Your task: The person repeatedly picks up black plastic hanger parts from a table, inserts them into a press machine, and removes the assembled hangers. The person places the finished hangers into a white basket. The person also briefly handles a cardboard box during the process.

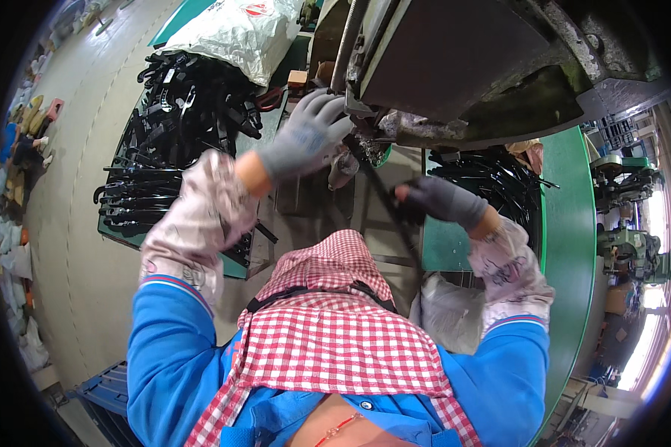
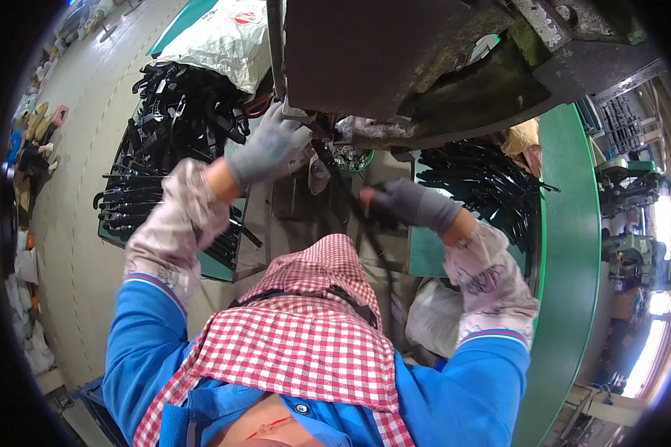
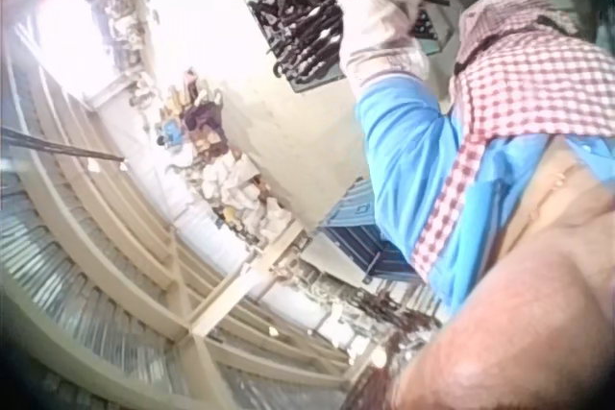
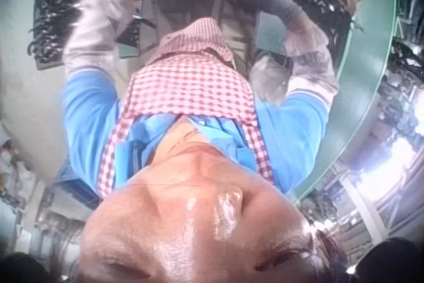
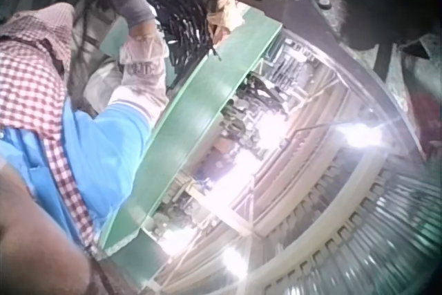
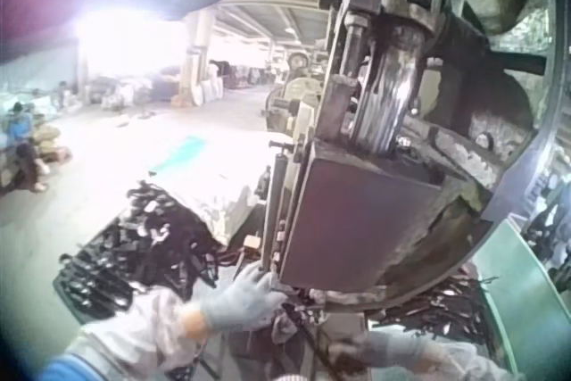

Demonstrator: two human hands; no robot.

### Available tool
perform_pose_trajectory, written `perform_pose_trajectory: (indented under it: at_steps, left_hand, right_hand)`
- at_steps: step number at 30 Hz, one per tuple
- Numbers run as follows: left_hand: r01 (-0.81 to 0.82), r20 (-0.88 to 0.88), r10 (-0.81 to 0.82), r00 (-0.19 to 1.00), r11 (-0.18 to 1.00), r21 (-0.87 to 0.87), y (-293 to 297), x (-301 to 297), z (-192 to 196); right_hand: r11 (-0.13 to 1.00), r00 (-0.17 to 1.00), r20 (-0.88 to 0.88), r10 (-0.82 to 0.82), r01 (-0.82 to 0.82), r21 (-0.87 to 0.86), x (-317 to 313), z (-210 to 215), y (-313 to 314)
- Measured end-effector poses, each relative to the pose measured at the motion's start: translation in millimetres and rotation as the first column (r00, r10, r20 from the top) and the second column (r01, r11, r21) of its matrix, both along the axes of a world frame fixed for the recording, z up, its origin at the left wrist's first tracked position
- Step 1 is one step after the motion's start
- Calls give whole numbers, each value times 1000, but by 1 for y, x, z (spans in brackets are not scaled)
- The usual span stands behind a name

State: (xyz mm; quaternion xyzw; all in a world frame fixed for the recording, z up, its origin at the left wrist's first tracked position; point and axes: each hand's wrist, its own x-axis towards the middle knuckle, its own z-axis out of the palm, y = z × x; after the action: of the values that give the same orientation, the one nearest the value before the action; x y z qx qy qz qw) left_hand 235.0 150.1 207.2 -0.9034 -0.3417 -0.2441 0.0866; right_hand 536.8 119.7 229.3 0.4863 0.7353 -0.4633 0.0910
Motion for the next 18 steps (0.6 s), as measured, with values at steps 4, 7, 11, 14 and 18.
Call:
perform_pose_trajectory:
  at_steps: [4,7,11,14,18]
  left_hand:
    - [592,767,624,149,565,-575,-90,61,-94]
    - [920,553,745,373,-221,-324,-127,105,-28]
    - [884,479,761,438,-266,-385,-142,125,-35]
    - [894,463,780,422,-272,-357,-149,128,-36]
    - [914,559,730,393,-241,-327,-156,131,-45]
  right_hand:
    - [477,994,62,-94,-10,879,2,-136,78]
    - [609,947,143,-287,65,791,-29,-190,125]
    - [673,857,310,-411,56,737,-48,-212,118]
    - [682,806,374,-459,50,730,-44,-212,116]
    - [700,758,444,-477,23,713,-51,-211,113]
